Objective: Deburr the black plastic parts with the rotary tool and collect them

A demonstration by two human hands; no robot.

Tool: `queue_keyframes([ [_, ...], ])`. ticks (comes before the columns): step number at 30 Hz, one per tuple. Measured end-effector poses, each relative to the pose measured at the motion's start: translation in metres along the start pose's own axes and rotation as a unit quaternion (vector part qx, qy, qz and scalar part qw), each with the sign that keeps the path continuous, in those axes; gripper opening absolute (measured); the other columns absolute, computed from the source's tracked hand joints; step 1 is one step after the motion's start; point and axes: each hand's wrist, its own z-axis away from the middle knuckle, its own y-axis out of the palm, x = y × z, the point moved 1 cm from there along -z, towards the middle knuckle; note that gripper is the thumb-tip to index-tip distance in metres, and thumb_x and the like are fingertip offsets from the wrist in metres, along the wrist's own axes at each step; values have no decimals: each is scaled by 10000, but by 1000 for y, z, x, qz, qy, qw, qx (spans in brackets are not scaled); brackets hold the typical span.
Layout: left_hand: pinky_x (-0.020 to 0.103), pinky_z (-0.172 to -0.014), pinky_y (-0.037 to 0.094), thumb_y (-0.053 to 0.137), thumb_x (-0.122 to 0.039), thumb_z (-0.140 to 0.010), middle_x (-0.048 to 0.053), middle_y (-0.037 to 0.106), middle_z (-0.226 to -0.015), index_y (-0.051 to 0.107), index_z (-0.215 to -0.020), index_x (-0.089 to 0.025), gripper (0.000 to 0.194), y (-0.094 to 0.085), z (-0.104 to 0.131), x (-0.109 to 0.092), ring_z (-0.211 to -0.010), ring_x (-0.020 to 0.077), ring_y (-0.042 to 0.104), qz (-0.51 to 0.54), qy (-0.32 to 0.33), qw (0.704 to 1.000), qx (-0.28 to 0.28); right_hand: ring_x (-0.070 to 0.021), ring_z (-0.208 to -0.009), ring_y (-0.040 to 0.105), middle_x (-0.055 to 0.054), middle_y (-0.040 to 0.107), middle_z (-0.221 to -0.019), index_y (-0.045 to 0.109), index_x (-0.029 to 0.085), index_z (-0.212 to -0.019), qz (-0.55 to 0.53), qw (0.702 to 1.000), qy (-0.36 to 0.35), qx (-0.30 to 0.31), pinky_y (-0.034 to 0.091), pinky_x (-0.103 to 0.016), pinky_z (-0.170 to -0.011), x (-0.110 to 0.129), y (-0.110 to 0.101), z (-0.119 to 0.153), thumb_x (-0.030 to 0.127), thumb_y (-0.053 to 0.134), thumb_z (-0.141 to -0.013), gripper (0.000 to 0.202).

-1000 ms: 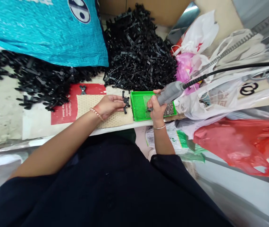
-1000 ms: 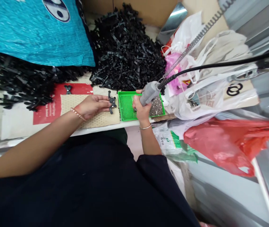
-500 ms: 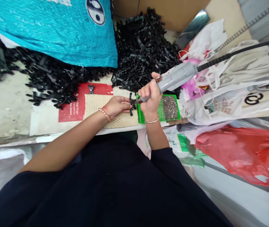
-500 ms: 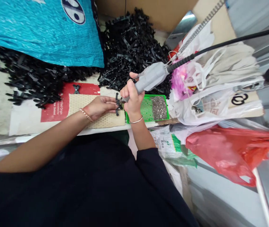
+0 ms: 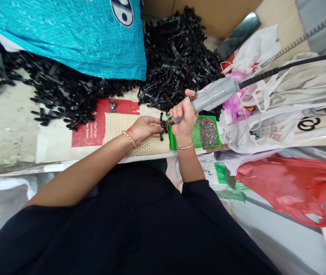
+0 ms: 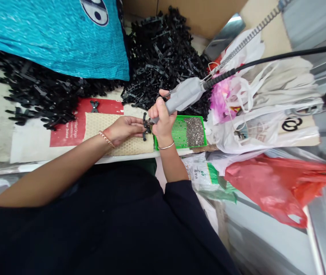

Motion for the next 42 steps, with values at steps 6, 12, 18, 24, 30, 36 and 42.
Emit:
queue_keyframes([
  [6,303,-827,649,922,7,-670,42,778,-790,768,-863,-120,278,0,0,1,-713,133,723,0,4,1000,-10,-126,-482,352,108,290,-596,557,308,-1144,46,999,20,1,387,-295,-513,1,1,0,763,591,-909,514],
  [12,286,-791,647,918,13,-666,39,774,-786,764,-860,-121,282,1,0,0,-704,129,717,-4,5,1000,-12,-116,-474,339,109,304,-609,543,312,-1132,20,1000,17,-6,374,-290,-506,-2,0,0,734,634,-899,490],
  [18,311,-823,652,946,-6,-640,45,777,-800,760,-851,-121,304,1,-1,1,-713,137,722,-6,12,1000,-10,-119,-484,366,103,315,-605,570,307,-1139,29,999,21,-14,394,-286,-512,-8,-2,1,693,595,-933,438],
  [24,257,-743,631,912,16,-668,34,764,-777,758,-854,-112,273,2,0,0,-694,118,703,-6,5,1000,-14,-116,-469,345,115,277,-586,565,300,-1138,3,1000,6,-3,366,-284,-501,-7,1,3,651,616,-938,407],
  [30,299,-790,650,935,23,-631,21,749,-748,734,-812,-98,296,5,3,-4,-683,118,701,-13,1,1000,-18,-108,-459,380,117,298,-589,563,318,-1068,-32,999,10,15,374,-290,-482,-10,4,5,714,766,-837,502],
  [36,288,-719,647,888,47,-649,16,734,-715,726,-781,-88,249,5,2,-2,-628,113,685,-14,9,999,-35,-92,-423,354,133,322,-553,556,312,-982,-38,997,20,63,370,-290,-450,-13,4,5,734,826,-767,545],
  [42,302,-719,648,840,72,-688,44,754,-729,735,-791,-82,213,6,-6,2,-628,132,706,-21,10,999,-39,-76,-394,322,153,327,-513,562,306,-947,-49,995,36,83,315,-264,-421,-13,4,1,711,870,-718,557],
])
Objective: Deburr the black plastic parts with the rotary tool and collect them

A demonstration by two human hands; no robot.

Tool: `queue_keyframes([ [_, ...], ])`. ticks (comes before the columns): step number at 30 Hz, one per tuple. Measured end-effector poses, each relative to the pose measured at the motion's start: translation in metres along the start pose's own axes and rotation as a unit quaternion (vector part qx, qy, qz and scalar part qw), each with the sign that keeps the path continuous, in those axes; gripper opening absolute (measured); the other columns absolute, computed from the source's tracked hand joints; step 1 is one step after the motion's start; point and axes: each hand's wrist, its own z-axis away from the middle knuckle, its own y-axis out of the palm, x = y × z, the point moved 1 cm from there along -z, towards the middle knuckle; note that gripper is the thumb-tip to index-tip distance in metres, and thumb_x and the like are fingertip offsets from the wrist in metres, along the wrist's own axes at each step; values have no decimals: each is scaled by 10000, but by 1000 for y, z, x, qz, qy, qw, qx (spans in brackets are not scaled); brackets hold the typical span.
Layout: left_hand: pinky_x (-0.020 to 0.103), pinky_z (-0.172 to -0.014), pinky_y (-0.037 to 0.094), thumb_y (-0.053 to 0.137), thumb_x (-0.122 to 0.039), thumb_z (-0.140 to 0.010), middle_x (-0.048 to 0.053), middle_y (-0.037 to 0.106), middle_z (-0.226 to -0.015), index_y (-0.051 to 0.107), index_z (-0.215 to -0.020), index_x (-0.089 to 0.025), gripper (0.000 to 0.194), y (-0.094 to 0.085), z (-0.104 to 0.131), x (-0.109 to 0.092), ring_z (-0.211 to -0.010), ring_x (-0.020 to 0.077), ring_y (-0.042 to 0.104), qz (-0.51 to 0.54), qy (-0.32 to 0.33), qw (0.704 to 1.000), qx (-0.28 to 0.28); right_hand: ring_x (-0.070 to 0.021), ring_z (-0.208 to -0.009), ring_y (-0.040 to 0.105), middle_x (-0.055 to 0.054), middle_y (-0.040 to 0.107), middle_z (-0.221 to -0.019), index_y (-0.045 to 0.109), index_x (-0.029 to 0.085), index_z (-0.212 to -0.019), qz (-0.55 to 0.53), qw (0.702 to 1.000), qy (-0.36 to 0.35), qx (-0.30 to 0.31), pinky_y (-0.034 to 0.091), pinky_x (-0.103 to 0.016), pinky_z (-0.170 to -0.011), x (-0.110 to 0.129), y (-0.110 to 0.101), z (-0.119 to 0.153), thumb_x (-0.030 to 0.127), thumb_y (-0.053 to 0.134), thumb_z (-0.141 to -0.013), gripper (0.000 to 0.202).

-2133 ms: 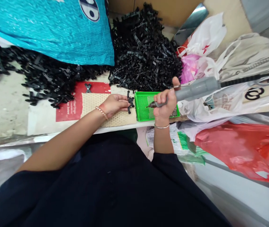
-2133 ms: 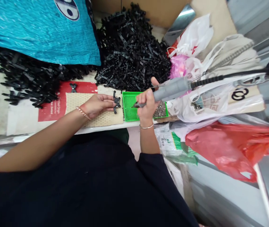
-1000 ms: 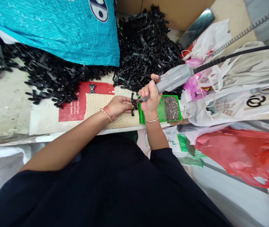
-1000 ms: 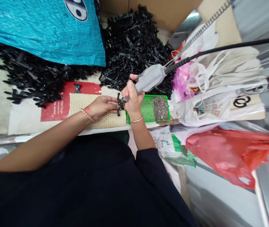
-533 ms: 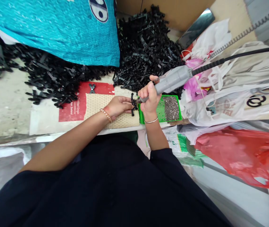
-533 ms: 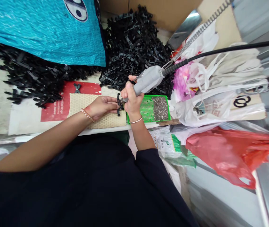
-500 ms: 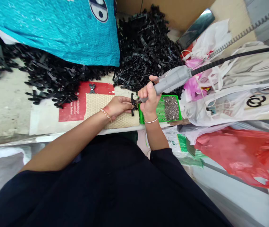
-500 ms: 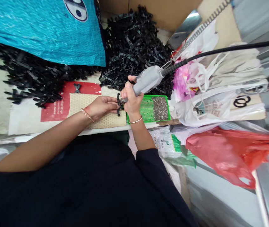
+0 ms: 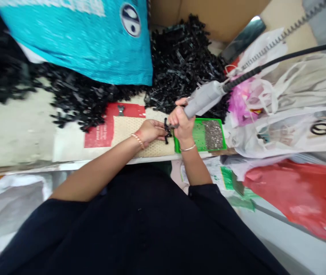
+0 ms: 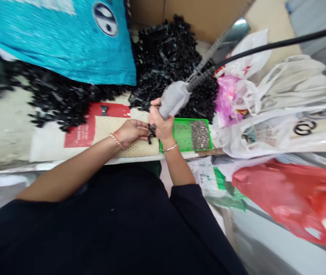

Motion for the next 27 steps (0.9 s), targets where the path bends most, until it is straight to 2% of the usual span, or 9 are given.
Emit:
queue_keyframes([
  [5,247,-662,593,792,90,-726,23,734,-683,724,-758,-107,211,9,6,-4,-602,111,677,-8,-2,1000,25,-78,-391,344,150,412,-474,637,277,-976,-1,1000,-3,-8,325,-251,-438,23,2,6,525,907,-676,474],
  [8,214,-614,561,804,33,-768,-5,720,-698,722,-799,-131,186,6,-2,-4,-592,87,649,9,14,999,32,-113,-374,323,123,440,-435,701,295,-980,-7,996,-71,-60,328,-311,-442,38,-9,9,421,867,-617,420],
  [11,197,-617,565,984,-63,-599,-2,748,-792,729,-816,-151,346,2,-9,-1,-690,102,694,22,40,996,76,-147,-396,329,97,454,-440,733,332,-939,42,986,-108,-122,352,-373,-473,47,-22,15,332,805,-543,402],
  [14,206,-600,558,1075,-167,-445,10,735,-808,698,-758,-160,490,3,-10,2,-712,115,685,29,73,993,84,-163,-408,330,87,435,-416,712,352,-848,81,973,-78,-200,372,-398,-500,48,-33,25,327,749,-522,329],
  [18,323,-813,621,1037,-212,-595,44,757,-899,755,-915,-135,434,-4,8,-13,-788,134,707,58,117,987,96,-167,-381,346,95,447,-391,660,337,-818,117,970,-59,-207,403,-397,-499,44,-49,34,366,740,-469,359],
  [20,414,-995,600,960,-176,-726,108,789,-1053,767,-1125,-108,449,-25,30,-32,-967,185,753,59,170,978,103,-166,-376,350,103,457,-399,654,322,-849,123,968,-66,-208,405,-388,-495,44,-60,38,375,735,-469,392],
  [22,473,-1087,562,898,-151,-798,178,793,-1184,721,-1270,-86,509,-66,64,-56,-1142,251,755,33,235,970,55,-160,-386,360,105,468,-417,652,306,-880,127,966,-74,-210,412,-377,-498,46,-70,41,369,731,-478,415],
  [24,497,-1094,564,883,-167,-829,208,787,-1269,672,-1345,-107,561,-123,106,-79,-1191,283,754,-19,292,955,-42,-155,-395,375,100,481,-430,649,289,-888,136,964,-83,-212,427,-369,-492,47,-79,45,365,728,-478,424],
  [27,445,-1025,605,879,-135,-811,189,802,-1256,677,-1282,-119,513,-225,174,-104,-1106,254,775,-99,310,905,-275,-161,-401,392,92,484,-428,651,275,-876,136,963,-86,-218,439,-371,-479,46,-92,46,363,732,-458,434],
])
